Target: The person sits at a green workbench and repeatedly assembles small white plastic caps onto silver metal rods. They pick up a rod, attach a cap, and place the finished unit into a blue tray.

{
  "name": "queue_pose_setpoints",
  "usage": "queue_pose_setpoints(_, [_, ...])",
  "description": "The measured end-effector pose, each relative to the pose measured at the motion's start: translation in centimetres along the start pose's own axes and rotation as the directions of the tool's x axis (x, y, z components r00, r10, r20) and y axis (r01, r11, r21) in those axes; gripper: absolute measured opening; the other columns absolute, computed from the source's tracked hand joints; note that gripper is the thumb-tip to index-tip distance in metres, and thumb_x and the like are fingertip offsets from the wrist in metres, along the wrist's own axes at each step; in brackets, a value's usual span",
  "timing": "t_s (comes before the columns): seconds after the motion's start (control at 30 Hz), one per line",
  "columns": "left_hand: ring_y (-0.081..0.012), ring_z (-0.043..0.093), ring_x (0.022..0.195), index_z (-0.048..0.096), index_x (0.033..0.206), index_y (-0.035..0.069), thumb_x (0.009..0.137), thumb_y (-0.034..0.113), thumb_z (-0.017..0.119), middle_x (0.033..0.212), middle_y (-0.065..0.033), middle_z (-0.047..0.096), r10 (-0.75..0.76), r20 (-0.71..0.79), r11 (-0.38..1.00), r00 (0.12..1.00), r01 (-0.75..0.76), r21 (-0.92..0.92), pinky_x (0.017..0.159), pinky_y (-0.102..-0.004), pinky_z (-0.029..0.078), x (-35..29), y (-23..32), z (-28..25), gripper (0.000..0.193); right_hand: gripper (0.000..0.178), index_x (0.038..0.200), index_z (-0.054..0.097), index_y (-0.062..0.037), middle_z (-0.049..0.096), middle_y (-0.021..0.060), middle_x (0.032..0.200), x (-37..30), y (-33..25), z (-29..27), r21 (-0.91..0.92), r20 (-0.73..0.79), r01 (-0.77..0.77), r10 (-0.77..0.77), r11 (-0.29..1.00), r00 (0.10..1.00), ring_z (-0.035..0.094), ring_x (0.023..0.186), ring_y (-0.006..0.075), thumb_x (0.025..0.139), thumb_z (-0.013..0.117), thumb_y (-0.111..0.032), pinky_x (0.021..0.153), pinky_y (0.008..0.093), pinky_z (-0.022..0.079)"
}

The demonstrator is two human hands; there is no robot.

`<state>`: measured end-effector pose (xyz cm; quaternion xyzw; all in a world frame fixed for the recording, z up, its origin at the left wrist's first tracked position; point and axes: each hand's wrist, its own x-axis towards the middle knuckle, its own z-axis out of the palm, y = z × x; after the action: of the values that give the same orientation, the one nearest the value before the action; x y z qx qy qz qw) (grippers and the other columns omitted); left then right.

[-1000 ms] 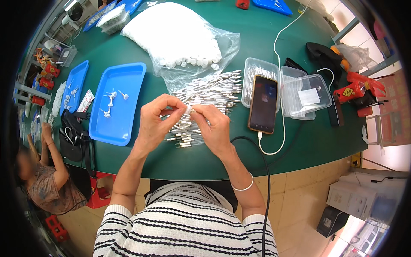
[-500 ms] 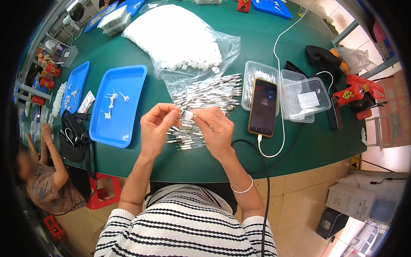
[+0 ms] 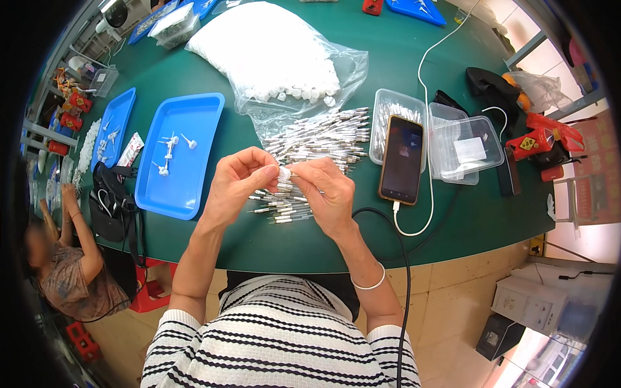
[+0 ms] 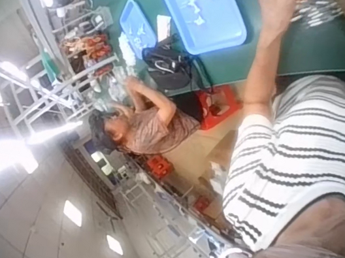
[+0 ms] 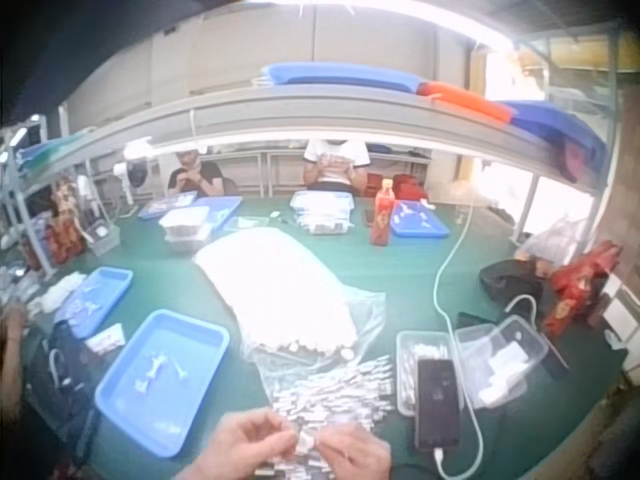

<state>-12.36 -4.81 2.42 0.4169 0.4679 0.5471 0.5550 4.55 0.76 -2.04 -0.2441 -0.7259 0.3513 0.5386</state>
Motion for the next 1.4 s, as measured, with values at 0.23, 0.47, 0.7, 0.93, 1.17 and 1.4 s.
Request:
queue_pose_setpoints(0.23, [-0.0080,0.059,0.077,0.059,0.095,-0.001,0.093,0.011,0.059,0.086,-0.0030,0.061,-0.013,0.034,0.996,0.999,0.016,-0.087,0.069,-0.0232,0.055,-0.1,-0.6,0.1,0.013,0.019,0.092,0.071,-0.0035,0.068,0.0063,0.084,-0.1,0.1,0.0,0.091,0.021,-0.073,0.071,0.993,0.997,0.062,0.073,0.0155,0.074,0.072,0.005,0.062,0.0265,0.049])
queue_pose_setpoints(0.47, [-0.0083,0.059,0.077,0.057,0.095,-0.001,0.095,0.011,0.056,0.087,-0.0033,0.060,0.029,0.023,0.993,0.999,-0.026,-0.118,0.070,-0.0240,0.055,-0.1,-1.2,0.5,0.012,0.018,0.091,0.071,-0.0022,0.068,0.0064,0.083,-0.1,-0.2,-0.2,0.139,0.028,-0.101,0.098,0.985,0.995,0.061,0.072,0.0148,0.074,0.072,0.005,0.062,0.0257,0.048])
queue_pose_setpoints(0.7, [-0.0101,0.060,0.075,0.057,0.095,-0.001,0.095,0.014,0.055,0.086,-0.0061,0.060,-0.009,-0.049,0.994,0.999,0.003,-0.111,0.065,-0.0263,0.057,-0.9,-1.2,0.8,0.015,0.018,0.091,0.071,-0.0020,0.068,0.0067,0.085,-0.1,0.1,-0.4,0.174,0.003,-0.108,0.109,0.979,0.994,0.061,0.074,0.0141,0.074,0.072,0.005,0.062,0.0250,0.048])
queue_pose_setpoints(0.93, [-0.0084,0.060,0.073,0.060,0.094,-0.002,0.091,0.015,0.063,0.083,-0.0046,0.063,-0.023,-0.008,0.995,1.000,0.022,-0.100,0.064,-0.0234,0.055,-0.9,-0.7,1.3,0.018,0.019,0.093,0.072,-0.0033,0.068,0.0057,0.086,-0.1,0.0,-0.2,0.204,0.020,-0.089,0.087,0.975,0.996,0.061,0.076,0.0142,0.075,0.072,0.005,0.064,0.0251,0.048])
queue_pose_setpoints(1.17, [-0.0093,0.062,0.072,0.062,0.096,-0.002,0.092,0.015,0.062,0.083,-0.0058,0.064,-0.064,0.020,0.988,0.998,0.066,-0.141,0.065,-0.0243,0.056,-0.8,-1.0,0.5,0.018,0.020,0.093,0.072,-0.0041,0.068,0.0050,0.086,0.0,-0.1,-0.4,0.208,0.058,-0.114,0.104,0.971,0.993,0.061,0.076,0.0141,0.076,0.072,0.004,0.065,0.0249,0.048])
queue_pose_setpoints(1.4, [-0.0099,0.061,0.068,0.062,0.095,-0.002,0.094,0.016,0.059,0.081,-0.0059,0.063,-0.120,0.060,0.962,0.991,0.131,-0.241,0.063,-0.0256,0.056,-0.8,-0.6,0.5,0.017,0.021,0.094,0.072,-0.0051,0.068,0.0049,0.088,-0.1,0.0,-0.5,0.258,0.086,-0.155,0.138,0.953,0.987,0.061,0.077,0.0145,0.075,0.072,0.004,0.065,0.0252,0.048])
